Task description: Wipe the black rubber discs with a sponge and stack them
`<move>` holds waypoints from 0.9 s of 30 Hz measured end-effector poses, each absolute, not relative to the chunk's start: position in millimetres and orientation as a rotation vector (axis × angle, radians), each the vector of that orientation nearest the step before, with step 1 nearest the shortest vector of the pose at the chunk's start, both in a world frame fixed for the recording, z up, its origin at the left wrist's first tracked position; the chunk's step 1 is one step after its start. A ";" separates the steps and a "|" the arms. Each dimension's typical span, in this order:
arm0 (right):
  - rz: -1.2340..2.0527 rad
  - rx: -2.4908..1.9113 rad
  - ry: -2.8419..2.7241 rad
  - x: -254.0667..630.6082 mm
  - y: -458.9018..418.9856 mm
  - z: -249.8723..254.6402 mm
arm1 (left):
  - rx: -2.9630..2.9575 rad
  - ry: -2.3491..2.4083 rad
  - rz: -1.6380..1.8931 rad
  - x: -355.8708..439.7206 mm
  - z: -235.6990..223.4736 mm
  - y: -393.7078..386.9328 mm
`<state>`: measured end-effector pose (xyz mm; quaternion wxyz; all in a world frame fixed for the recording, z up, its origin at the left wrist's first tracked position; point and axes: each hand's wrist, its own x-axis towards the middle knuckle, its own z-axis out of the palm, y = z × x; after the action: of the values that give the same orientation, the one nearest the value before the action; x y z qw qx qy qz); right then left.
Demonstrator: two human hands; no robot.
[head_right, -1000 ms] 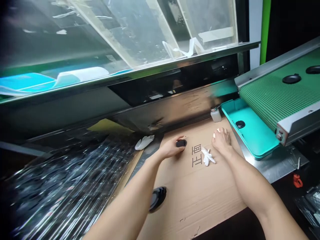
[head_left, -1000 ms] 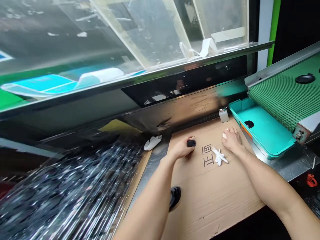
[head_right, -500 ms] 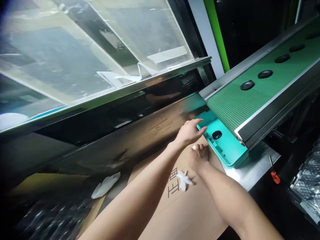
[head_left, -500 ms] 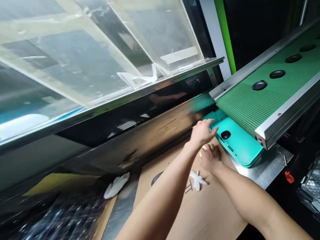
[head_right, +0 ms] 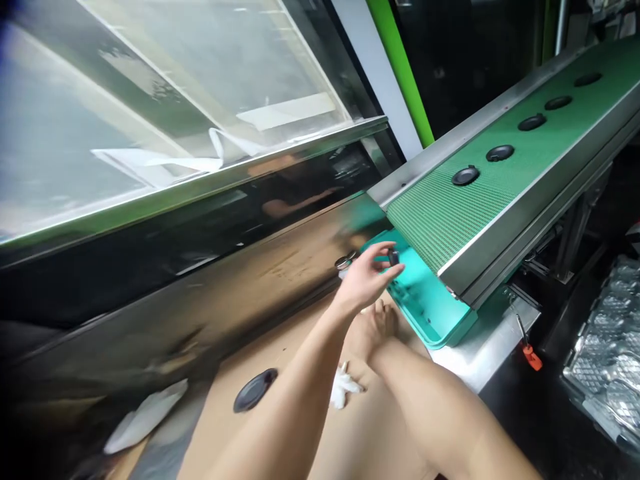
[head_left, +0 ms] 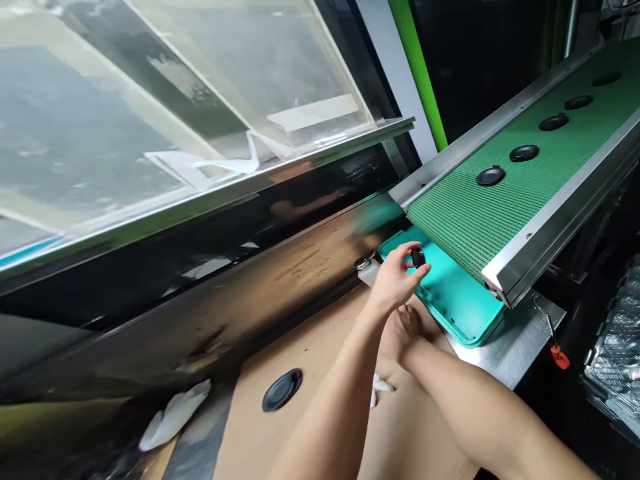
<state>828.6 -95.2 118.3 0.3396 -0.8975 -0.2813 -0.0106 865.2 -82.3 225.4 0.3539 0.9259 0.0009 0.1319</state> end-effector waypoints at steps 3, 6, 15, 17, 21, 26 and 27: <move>-0.053 -2.361 -0.790 824.6 -99.6 119.6 | 1.713 0.168 0.460 789.3 216.0 -53.9; -0.070 -2.395 -0.902 827.3 -107.5 122.8 | 1.323 0.369 0.429 727.6 184.9 -20.7; -0.214 -2.005 -1.028 801.8 -91.2 136.7 | 0.536 0.406 0.430 709.6 132.2 9.4; -0.209 -1.967 -1.184 786.0 -90.6 139.0 | 0.505 0.378 0.425 711.8 133.9 6.6; -0.139 -1.993 -1.527 768.1 -94.4 143.2 | 0.460 0.407 0.350 707.4 134.9 13.8; -0.175 -2.114 -1.493 782.0 -93.1 140.7 | 0.371 0.365 0.351 706.4 134.6 26.8; -0.191 -2.132 -1.440 786.4 -91.7 138.1 | 0.358 0.341 0.351 707.0 134.5 27.6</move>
<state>786.4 -91.7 138.1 0.2772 -0.7940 -0.5363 -0.0710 707.0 27.6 134.5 0.9543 0.1764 0.1681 0.1730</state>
